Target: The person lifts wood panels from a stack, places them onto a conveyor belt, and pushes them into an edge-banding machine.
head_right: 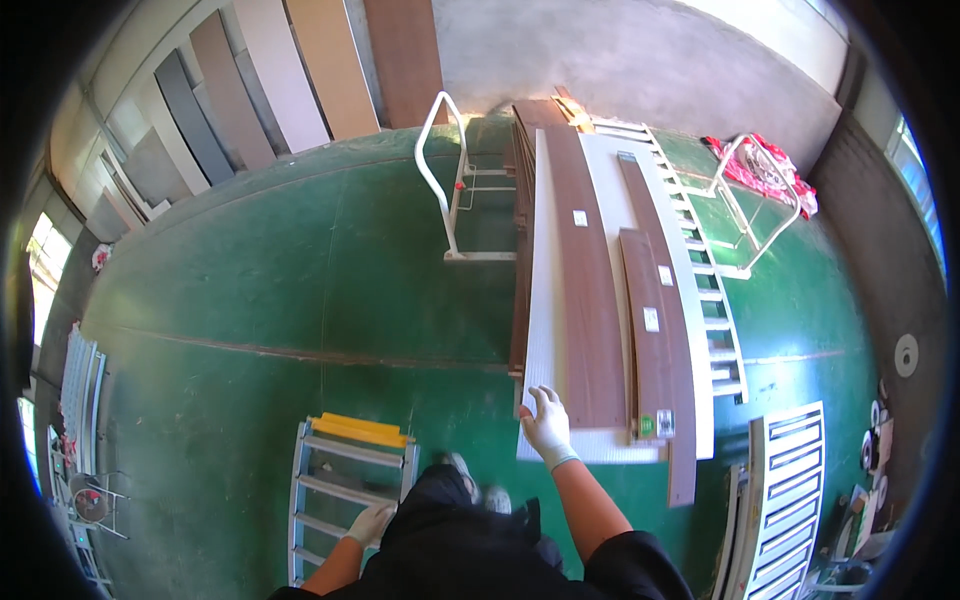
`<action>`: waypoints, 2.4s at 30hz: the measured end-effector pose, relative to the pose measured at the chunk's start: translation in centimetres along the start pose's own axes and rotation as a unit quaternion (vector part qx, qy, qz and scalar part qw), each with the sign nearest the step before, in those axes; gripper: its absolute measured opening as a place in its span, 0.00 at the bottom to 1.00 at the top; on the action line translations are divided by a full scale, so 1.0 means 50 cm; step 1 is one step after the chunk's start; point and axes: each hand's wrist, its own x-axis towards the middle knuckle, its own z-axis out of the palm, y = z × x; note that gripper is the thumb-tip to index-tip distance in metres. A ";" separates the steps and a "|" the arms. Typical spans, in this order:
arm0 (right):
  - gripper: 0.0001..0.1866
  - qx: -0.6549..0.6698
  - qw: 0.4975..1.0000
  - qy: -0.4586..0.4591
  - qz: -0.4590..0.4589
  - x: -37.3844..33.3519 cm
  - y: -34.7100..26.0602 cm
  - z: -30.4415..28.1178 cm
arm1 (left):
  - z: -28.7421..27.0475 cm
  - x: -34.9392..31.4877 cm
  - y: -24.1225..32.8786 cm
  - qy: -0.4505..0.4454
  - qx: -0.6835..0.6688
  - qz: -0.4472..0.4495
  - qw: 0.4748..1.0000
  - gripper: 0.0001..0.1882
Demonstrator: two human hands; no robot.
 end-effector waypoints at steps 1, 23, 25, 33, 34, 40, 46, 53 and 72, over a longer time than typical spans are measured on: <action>0.22 0.003 0.998 -0.041 0.047 0.069 0.014 0.029 | -0.026 0.029 -0.043 -0.075 0.123 0.068 0.987 0.19; 0.21 -0.164 0.787 0.186 0.565 0.591 0.103 0.277 | -0.718 1.490 0.419 -0.060 0.065 0.081 0.993 0.25; 0.24 -0.197 0.767 0.217 0.570 0.683 0.132 0.302 | -0.739 1.586 0.492 -0.111 0.049 0.107 0.987 0.24; 0.16 0.281 0.692 0.428 0.509 1.307 0.329 0.514 | -1.041 1.973 0.722 -0.131 0.106 0.210 0.963 0.20; 0.12 0.383 0.683 0.296 0.547 1.450 0.259 0.534 | -1.080 2.029 0.732 -0.096 0.098 0.212 0.968 0.19; 0.20 0.042 0.954 -0.048 0.294 1.964 -0.181 0.738 | -1.168 2.379 0.999 -0.044 0.258 0.430 0.864 0.30; 0.26 -0.002 0.911 -0.055 0.408 2.112 -0.393 0.941 | -1.211 2.693 1.164 -0.120 0.483 0.551 0.670 0.37; 0.13 -0.141 0.833 0.029 0.534 2.182 -0.457 0.965 | -1.195 2.999 1.385 -0.241 0.619 0.563 0.492 0.30; 0.07 -0.154 0.843 0.068 0.511 2.138 -0.389 1.011 | -1.146 3.049 1.549 -0.457 0.642 0.560 0.256 0.14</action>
